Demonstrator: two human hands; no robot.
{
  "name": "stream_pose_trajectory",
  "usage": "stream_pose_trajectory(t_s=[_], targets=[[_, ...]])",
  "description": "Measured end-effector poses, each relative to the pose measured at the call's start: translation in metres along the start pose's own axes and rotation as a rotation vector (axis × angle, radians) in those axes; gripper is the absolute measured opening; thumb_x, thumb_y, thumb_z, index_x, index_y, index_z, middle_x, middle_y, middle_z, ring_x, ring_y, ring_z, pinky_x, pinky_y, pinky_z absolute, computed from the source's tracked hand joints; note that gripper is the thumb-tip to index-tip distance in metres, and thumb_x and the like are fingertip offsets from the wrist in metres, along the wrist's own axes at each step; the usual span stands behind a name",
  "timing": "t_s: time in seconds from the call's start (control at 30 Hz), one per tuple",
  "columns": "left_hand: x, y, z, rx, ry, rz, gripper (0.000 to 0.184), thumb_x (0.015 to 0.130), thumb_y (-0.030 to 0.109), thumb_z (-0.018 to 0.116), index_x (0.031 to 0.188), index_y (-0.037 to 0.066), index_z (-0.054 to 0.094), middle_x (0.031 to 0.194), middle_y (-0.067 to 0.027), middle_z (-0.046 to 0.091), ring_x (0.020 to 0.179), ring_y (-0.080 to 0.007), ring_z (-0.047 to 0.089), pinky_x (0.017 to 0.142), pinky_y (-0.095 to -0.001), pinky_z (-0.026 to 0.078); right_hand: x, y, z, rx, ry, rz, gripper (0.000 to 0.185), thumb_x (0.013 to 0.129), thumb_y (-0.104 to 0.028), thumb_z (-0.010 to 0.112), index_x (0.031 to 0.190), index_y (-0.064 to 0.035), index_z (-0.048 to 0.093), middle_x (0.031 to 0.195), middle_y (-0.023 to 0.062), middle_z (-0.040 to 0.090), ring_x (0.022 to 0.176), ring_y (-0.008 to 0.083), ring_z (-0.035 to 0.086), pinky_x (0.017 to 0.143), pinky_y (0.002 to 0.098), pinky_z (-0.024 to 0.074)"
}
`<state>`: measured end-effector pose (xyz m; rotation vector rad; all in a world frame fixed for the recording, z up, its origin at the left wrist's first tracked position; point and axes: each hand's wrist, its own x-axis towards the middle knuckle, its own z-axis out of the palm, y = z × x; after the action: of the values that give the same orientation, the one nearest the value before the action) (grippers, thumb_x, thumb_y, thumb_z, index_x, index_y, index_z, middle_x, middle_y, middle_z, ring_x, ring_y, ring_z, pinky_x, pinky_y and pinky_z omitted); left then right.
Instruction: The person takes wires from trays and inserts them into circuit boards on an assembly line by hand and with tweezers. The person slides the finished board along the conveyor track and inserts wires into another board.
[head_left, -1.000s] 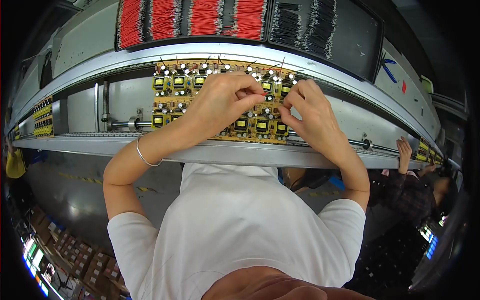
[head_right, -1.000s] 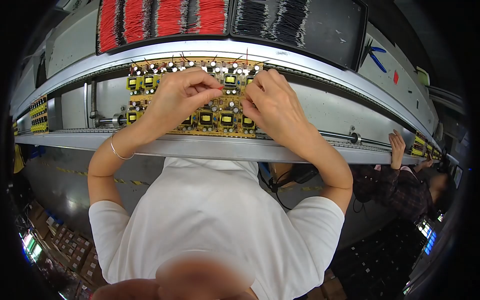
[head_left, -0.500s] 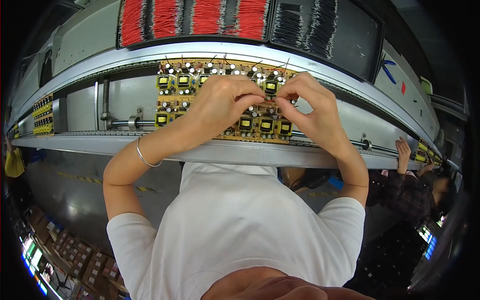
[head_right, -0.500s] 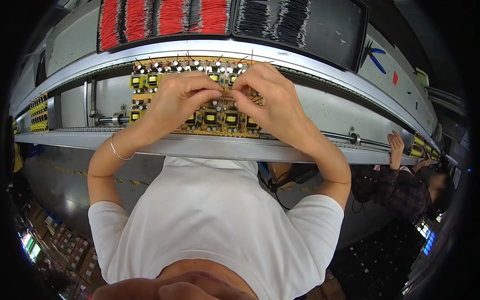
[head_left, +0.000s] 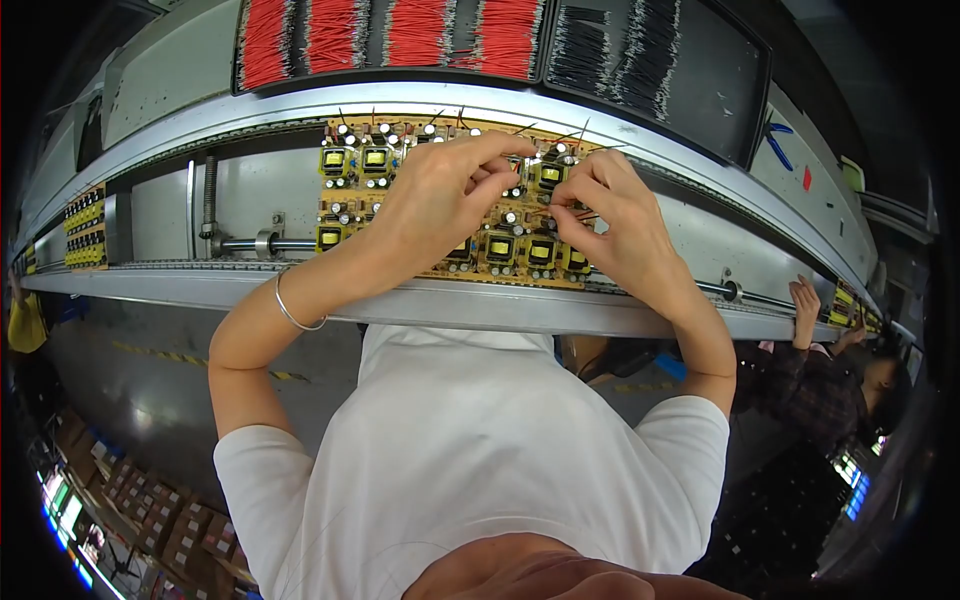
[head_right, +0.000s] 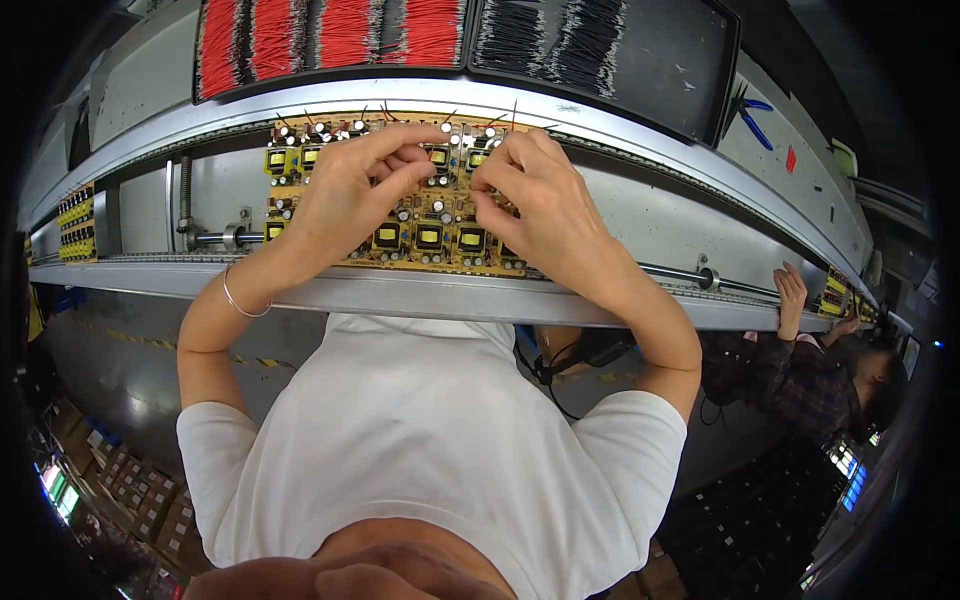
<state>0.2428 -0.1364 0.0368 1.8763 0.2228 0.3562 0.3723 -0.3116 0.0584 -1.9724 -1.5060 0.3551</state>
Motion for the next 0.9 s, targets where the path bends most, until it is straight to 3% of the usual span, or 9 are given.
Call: stream_pose_trajectory(t_s=[0.23, 0.57, 0.7, 0.9], targets=[[-0.001, -0.001, -0.001, 0.001, 0.000, -0.009, 0.022, 0.081, -0.002, 0.064, 0.103, 0.000, 0.070, 0.070, -0.0052, 0.066, 0.051, -0.0155, 0.050, 0.049, -0.0291, 0.042, -0.002, -0.002, -0.001, -0.060, -0.006, -0.011, 0.013, 0.075, 0.004, 0.070, 0.085, -0.0010, 0.064, 0.087, 0.0053, 0.054, 0.082, 0.0205, 0.049, 0.072, 0.0294, 0.0430], [0.005, 0.006, -0.001, 0.122, 0.021, 0.209, 0.021, 0.081, -0.001, 0.064, 0.101, 0.000, 0.070, 0.070, -0.0072, 0.067, 0.051, -0.0188, 0.052, 0.051, -0.0310, 0.044, -0.001, -0.006, 0.002, -0.139, -0.056, -0.056, 0.013, 0.075, 0.004, 0.068, 0.085, -0.0025, 0.062, 0.088, 0.0061, 0.054, 0.078, 0.0224, 0.048, 0.072, 0.0307, 0.0433], [0.003, 0.002, -0.003, 0.151, -0.003, 0.143, 0.024, 0.084, -0.003, 0.066, 0.107, 0.001, 0.071, 0.078, -0.0034, 0.069, 0.058, -0.0091, 0.052, 0.052, -0.0197, 0.044, -0.001, -0.002, 0.002, -0.269, -0.081, -0.051, 0.013, 0.075, 0.001, 0.070, 0.084, -0.0030, 0.062, 0.090, 0.0060, 0.055, 0.080, 0.0229, 0.049, 0.072, 0.0317, 0.0437], [0.000, -0.006, -0.006, 0.077, -0.007, 0.090, 0.019, 0.083, -0.004, 0.068, 0.101, 0.000, 0.071, 0.078, -0.0036, 0.069, 0.057, -0.0101, 0.052, 0.053, -0.0212, 0.043, 0.003, -0.006, -0.003, -0.356, -0.178, -0.075, 0.014, 0.075, -0.002, 0.072, 0.084, -0.0035, 0.062, 0.091, 0.0061, 0.055, 0.082, 0.0239, 0.050, 0.072, 0.0335, 0.0444]])
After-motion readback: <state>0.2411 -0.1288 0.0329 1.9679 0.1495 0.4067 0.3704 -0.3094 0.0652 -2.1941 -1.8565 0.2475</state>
